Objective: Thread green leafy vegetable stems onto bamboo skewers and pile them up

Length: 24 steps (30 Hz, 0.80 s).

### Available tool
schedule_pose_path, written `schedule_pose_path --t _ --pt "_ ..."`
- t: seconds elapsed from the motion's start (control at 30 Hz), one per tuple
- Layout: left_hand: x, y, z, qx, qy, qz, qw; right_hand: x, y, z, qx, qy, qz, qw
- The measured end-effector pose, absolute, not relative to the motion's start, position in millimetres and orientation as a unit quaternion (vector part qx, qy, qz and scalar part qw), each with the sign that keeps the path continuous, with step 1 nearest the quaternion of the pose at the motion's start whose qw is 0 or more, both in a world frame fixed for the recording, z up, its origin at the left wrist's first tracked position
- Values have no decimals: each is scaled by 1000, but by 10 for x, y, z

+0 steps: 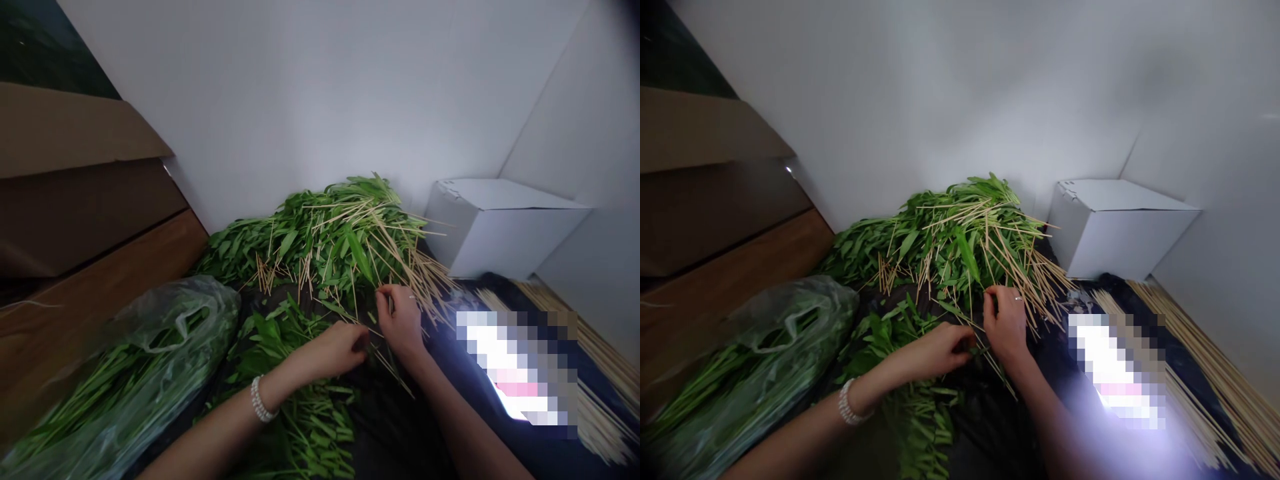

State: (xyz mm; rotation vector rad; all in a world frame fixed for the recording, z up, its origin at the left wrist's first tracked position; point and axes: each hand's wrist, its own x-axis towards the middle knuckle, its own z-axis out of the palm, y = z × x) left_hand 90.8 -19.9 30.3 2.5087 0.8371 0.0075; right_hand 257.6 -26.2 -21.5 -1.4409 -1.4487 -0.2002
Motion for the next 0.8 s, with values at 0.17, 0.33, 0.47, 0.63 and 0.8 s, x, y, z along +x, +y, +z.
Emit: schedule_pose_path --t 0.17,0.33,0.47,0.63,0.8 --pt "1081 -204 43 923 342 -19 175 2589 -256 -213 -599 -601 -81 522" --pt "1089 -147 39 929 316 -31 188 2601 -247 -215 -602 -600 -82 520" --pt "901 172 266 919 344 -4 194 2615 -248 -206 -604 -598 -82 520" --pt "763 417 284 910 377 -18 171 2610 -251 -204 -603 -599 -79 521" --pt "798 354 53 908 385 -39 163 2617 -246 -205 -600 -596 -81 527"
